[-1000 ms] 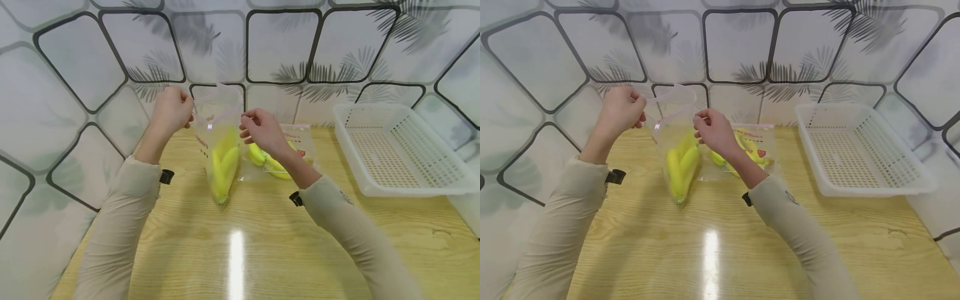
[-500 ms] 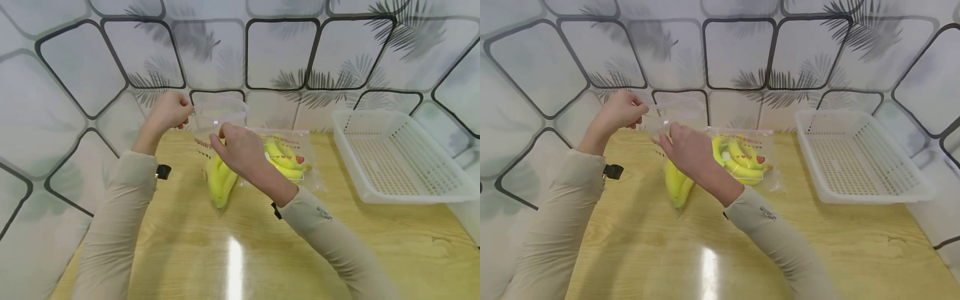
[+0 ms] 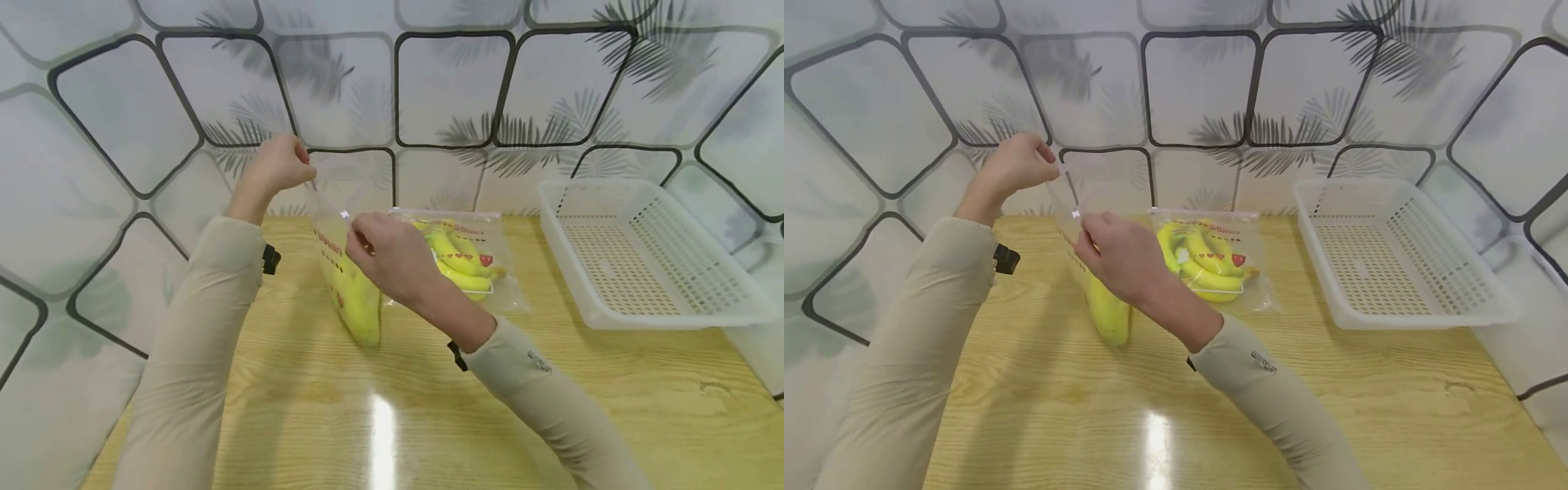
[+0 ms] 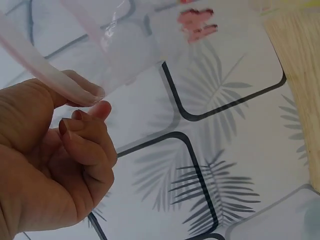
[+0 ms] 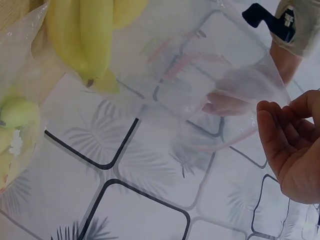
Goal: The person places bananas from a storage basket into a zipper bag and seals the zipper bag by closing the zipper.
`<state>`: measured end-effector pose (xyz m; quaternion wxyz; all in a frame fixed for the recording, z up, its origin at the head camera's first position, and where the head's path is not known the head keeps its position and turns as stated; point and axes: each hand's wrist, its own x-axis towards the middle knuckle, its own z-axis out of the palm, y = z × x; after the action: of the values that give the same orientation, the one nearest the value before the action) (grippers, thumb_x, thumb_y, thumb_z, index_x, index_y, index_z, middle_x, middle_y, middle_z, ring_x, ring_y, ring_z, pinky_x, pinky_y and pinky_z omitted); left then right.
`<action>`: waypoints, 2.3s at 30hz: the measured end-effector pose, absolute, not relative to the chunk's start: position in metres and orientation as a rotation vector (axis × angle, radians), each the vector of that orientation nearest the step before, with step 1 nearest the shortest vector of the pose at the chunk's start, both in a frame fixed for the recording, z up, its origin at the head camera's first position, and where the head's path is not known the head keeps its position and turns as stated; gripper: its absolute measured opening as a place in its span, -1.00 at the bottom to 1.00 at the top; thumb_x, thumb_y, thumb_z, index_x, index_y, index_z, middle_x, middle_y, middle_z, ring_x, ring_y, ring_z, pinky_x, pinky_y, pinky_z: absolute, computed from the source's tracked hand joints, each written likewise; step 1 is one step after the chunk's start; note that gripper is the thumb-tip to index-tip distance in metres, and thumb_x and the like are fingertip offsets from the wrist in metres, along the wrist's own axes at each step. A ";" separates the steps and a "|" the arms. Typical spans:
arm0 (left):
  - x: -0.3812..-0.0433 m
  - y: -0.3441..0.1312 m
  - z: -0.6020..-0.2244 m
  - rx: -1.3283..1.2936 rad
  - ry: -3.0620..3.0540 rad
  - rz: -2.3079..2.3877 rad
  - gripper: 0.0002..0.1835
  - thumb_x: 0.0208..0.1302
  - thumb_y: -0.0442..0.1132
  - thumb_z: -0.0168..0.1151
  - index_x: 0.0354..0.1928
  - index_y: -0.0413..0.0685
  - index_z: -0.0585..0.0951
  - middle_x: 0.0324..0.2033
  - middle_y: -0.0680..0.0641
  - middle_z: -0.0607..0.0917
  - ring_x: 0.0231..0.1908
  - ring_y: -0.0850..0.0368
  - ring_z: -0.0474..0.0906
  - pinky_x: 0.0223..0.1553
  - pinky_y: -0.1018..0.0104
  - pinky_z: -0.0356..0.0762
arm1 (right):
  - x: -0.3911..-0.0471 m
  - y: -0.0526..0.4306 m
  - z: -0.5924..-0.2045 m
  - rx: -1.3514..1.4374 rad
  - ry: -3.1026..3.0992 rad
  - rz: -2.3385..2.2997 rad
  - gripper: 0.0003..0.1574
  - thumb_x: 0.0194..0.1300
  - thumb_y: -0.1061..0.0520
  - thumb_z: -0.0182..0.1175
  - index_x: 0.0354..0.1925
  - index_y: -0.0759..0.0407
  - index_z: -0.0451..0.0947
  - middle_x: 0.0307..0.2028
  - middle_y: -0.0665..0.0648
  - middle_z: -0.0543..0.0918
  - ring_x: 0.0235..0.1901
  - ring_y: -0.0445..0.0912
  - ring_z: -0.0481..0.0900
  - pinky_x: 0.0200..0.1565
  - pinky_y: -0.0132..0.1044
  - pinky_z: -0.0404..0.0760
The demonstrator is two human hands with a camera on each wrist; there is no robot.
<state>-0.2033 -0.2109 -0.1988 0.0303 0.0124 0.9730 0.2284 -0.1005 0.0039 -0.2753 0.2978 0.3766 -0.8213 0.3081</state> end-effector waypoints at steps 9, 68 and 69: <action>-0.209 -0.242 -0.228 -0.044 2.837 1.085 -0.43 0.41 -0.13 -0.01 0.37 -0.30 0.33 -0.33 -0.10 0.65 -0.51 0.17 0.52 -0.41 0.34 0.62 | -0.095 0.040 -0.280 0.837 -2.211 1.042 -0.79 0.32 0.30 0.08 -0.44 0.20 0.57 -0.60 0.02 0.53 -0.62 -0.18 0.39 -0.52 -0.36 0.41; -0.115 -0.177 -0.283 0.665 2.760 1.649 -0.78 0.57 -0.26 -0.09 -0.06 -0.35 0.35 -0.03 -0.28 0.64 0.00 -0.09 0.64 0.05 0.25 0.63 | -0.115 0.169 -0.311 0.298 -1.979 2.044 -0.74 0.56 0.19 -0.10 -0.31 0.25 0.40 -0.32 0.03 0.71 -0.26 -0.11 0.74 -0.14 -0.33 0.71; -0.116 -0.177 -0.286 0.674 2.781 1.654 -0.78 0.57 -0.25 -0.08 -0.05 -0.35 0.36 -0.04 -0.27 0.66 -0.01 -0.06 0.64 0.04 0.26 0.63 | -0.116 0.170 -0.313 0.304 -1.966 2.048 -0.74 0.55 0.20 -0.10 -0.32 0.25 0.40 -0.31 0.03 0.71 -0.25 -0.10 0.74 -0.14 -0.33 0.71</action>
<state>-0.1157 -0.1766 -0.2857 -0.0817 0.2033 0.8386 0.4988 -0.1158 0.1696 -0.3129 0.1426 0.1055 -0.6816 0.7099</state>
